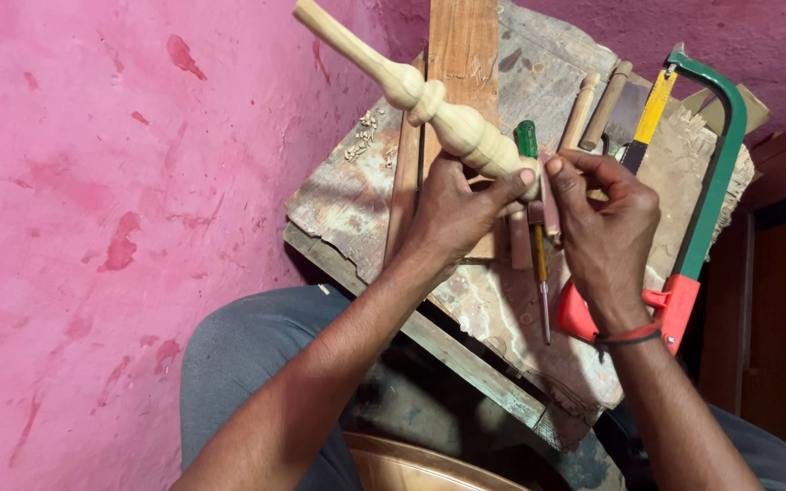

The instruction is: The person sits on the floor and sands a turned wooden spindle using a sanding block. They rotate the spindle to smooth different sections of the curved surface.

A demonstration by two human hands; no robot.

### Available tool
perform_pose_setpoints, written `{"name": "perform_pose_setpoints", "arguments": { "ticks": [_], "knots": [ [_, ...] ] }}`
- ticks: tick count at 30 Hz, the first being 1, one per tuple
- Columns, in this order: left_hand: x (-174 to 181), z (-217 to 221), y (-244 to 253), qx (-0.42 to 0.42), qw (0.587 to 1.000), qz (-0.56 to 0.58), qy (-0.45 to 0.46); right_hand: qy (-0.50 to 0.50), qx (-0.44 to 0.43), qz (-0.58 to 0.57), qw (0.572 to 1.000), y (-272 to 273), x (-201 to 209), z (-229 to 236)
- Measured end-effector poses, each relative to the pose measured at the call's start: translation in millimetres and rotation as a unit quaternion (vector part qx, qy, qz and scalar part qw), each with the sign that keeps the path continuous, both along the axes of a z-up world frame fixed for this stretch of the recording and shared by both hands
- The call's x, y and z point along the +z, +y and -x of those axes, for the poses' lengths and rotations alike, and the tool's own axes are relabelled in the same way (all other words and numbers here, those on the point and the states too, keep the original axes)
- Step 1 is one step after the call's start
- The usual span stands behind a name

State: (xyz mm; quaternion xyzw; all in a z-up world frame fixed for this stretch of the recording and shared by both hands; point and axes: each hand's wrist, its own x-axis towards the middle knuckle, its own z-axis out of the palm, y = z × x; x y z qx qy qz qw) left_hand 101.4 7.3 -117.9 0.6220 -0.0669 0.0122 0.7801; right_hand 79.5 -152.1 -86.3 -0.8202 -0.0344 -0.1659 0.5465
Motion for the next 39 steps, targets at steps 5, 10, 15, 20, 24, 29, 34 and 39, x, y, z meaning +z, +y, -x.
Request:
{"name": "perform_pose_setpoints", "arguments": {
  "ticks": [5, 10, 15, 20, 24, 29, 34, 39],
  "knots": [
    [4.3, 2.7, 0.0, 0.022, 0.998, -0.065, -0.003, 0.005, -0.007, -0.012, 1.0, -0.3, -1.8, 3.0],
    [9.0, 3.6, 0.3, -0.019, 0.998, 0.023, 0.056, 0.028, -0.006, -0.038, 0.999, -0.7, -1.5, 2.8],
    [9.4, 2.6, 0.0, -0.009, 0.999, 0.014, 0.044, -0.043, -0.01, 0.044, 0.998, 0.4, -1.1, 2.5],
    [5.3, 3.0, -2.2, -0.014, 0.999, 0.016, 0.032, 0.046, -0.038, -0.012, 0.998, -0.2, -1.1, 4.5],
    [6.2, 0.5, 0.2, 0.015, 0.999, -0.029, 0.012, -0.044, -0.009, 0.047, 0.998, 1.3, -0.6, 2.1],
    [1.7, 3.5, -4.2, -0.018, 0.999, -0.009, 0.025, 0.029, -0.027, -0.003, 0.999, -1.9, -4.1, 2.1],
    [1.5, 0.6, -2.4, -0.013, 0.999, 0.017, 0.039, -0.003, -0.009, 0.013, 1.0, -0.6, -4.6, 1.2],
    [0.7, 1.4, -4.2, -0.015, 1.0, 0.02, 0.018, 0.031, -0.028, -0.005, 0.999, -3.0, -4.1, 1.9]
  ]
}}
